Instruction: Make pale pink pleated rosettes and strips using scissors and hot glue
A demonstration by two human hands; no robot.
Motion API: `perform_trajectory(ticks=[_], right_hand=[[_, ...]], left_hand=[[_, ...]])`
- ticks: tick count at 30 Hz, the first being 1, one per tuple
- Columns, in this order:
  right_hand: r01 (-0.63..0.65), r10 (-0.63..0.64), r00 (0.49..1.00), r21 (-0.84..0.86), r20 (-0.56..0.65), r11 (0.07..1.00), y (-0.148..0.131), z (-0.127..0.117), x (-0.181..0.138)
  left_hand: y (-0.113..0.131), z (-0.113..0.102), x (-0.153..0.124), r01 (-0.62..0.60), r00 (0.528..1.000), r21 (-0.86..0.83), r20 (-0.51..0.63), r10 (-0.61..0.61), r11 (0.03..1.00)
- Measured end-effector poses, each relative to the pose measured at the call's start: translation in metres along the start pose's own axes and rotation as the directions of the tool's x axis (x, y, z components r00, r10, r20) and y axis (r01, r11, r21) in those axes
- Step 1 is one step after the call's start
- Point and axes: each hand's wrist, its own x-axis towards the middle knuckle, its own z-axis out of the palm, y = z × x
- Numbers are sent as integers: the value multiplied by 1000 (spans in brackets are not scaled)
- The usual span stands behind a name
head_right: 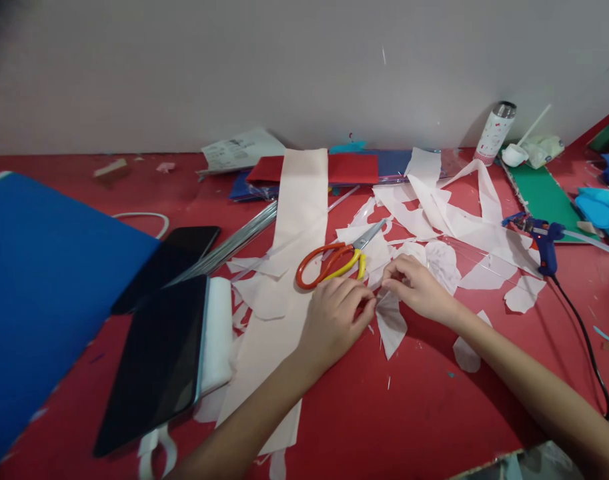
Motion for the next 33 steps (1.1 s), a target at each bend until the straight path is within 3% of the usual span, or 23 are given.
perform_trajectory(ticks=[7,18,33], right_hand=[[14,-21,999,-177,-36,984,4,2,1],[96,-103,994,-576,20,812,15,2,-3],[125,-130,991,-659,42,741,14,0,-4]], left_hand=[[0,1,1,13,1000,1,13,-13,1000],[1,0,3,-85,996,53,18,85,995],[-1,0,0,-136,990,65,56,132,989]])
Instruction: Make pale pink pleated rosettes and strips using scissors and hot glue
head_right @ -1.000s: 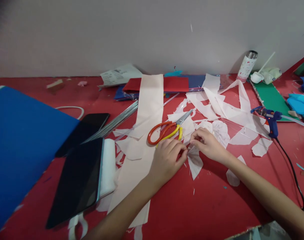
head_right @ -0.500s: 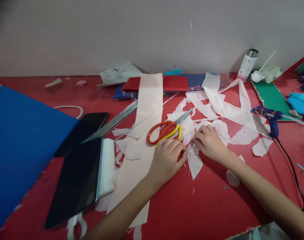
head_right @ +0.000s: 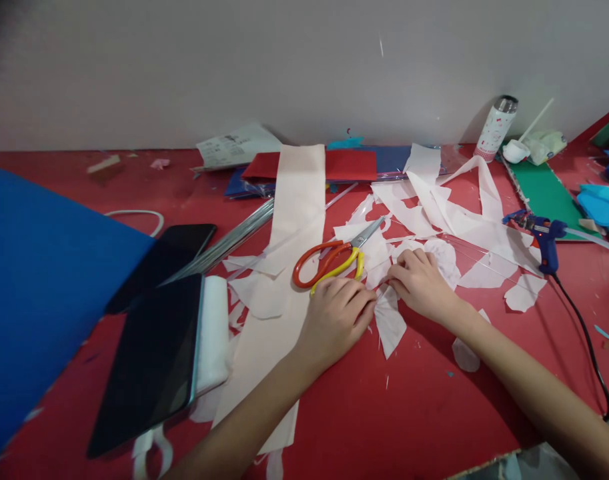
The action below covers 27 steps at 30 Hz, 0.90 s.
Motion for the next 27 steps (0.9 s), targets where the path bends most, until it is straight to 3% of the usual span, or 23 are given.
perform_trajectory(ticks=[21,27], right_hand=[[8,-7,1000,-5,21,1000,-1,1,5],[-67,67,997,-6,26,998,-1,2,4]], left_hand=[[0,-3,0,-39,998,-17,-49,38,999],[1,-3,1,-43,998,-16,-57,42,999]])
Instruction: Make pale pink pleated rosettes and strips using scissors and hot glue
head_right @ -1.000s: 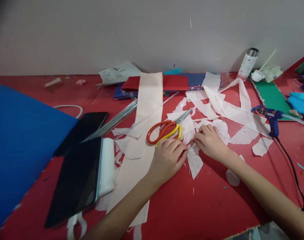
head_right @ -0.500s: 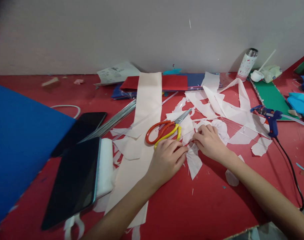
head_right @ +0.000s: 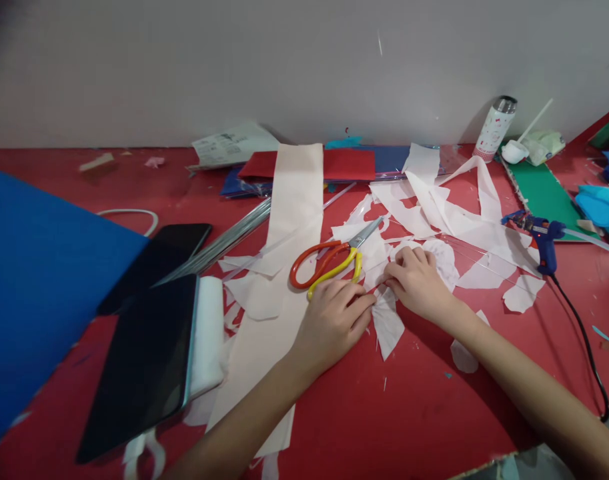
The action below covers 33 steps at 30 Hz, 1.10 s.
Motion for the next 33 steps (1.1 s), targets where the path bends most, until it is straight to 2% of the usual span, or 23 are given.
perform_trajectory(ticks=[3,8,19,26,29,33], right_hand=[[-36,36,999,19,-5,999,-1,1,0],[-24,24,1000,61,-6,998,-2,0,0],[117,-114,992,-42,53,992,2,0,4],[116,-120,992,81,47,990,5,-10,4],[92,-98,994,122,48,988,-2,-16,2],[54,-64,997,194,46,980,-10,-22,0]], left_hand=[[0,0,1,-1,1000,-2,1,1,1000],[-1,2,-1,7,1000,-3,12,-7,1000],[-1,2,-1,17,1000,-13,19,-17,1000],[-2,-2,2,61,994,-2,-86,-61,998],[-2,-4,3,52,994,-24,-94,-54,998],[-3,-4,0,123,988,-54,-84,-127,991]])
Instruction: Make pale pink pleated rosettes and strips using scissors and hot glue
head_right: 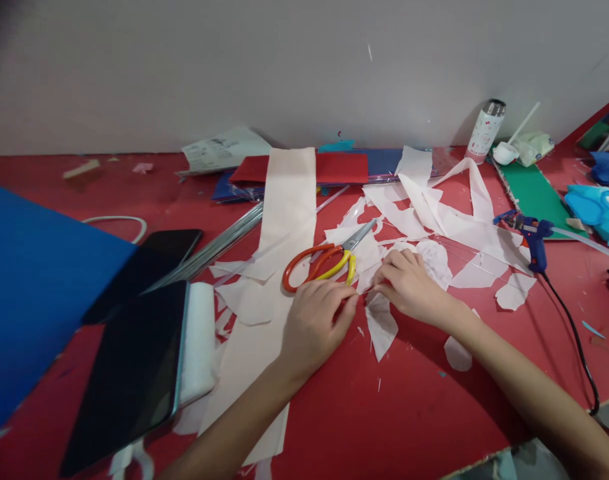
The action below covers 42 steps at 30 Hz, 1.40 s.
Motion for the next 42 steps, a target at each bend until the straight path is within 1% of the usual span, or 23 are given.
perform_trajectory(ticks=[2,7,10,14,18,20,23,25,28,31,35,39,42], right_hand=[[-5,5,1000,34,-16,999,-1,0,-1],[20,-5,995,147,-104,989,-2,3,-5],[49,-21,991,214,-130,976,-8,4,-6],[70,-27,992,354,-125,932,-17,7,-6],[-8,63,994,492,-94,870,-22,15,-7],[-13,84,990,516,-114,857,-23,20,-7],[26,80,979,507,-185,862,-24,24,-8],[49,68,975,501,-212,864,-25,25,-9],[35,77,978,518,-193,855,-28,24,-10],[-24,127,981,559,-147,829,-30,23,-12],[-99,179,981,604,-74,791,-28,23,-13],[-130,183,983,606,-26,785,-27,21,-12],[-122,167,986,596,-21,794,-27,19,-12]], left_hand=[[-1,0,-1,12,1000,-19,-3,-12,1000],[-1,0,-1,14,999,-42,-28,-15,999],[0,0,0,-23,999,-20,-34,23,1000],[-1,0,1,-85,994,-32,-66,83,996],[-1,0,-1,-88,991,-47,-106,83,995],[0,0,-2,-105,989,-36,-112,101,994],[1,0,-2,-128,985,-23,-118,125,991],[2,0,-2,-131,985,-22,-120,128,991],[2,0,-1,-131,986,-13,-102,129,991],[3,-1,-1,-124,990,-2,-72,124,992],[4,-3,-1,-121,991,6,-59,121,993],[4,-2,-4,-71,996,-31,-59,69,997],[3,-3,-6,-33,998,-102,-59,27,994]])
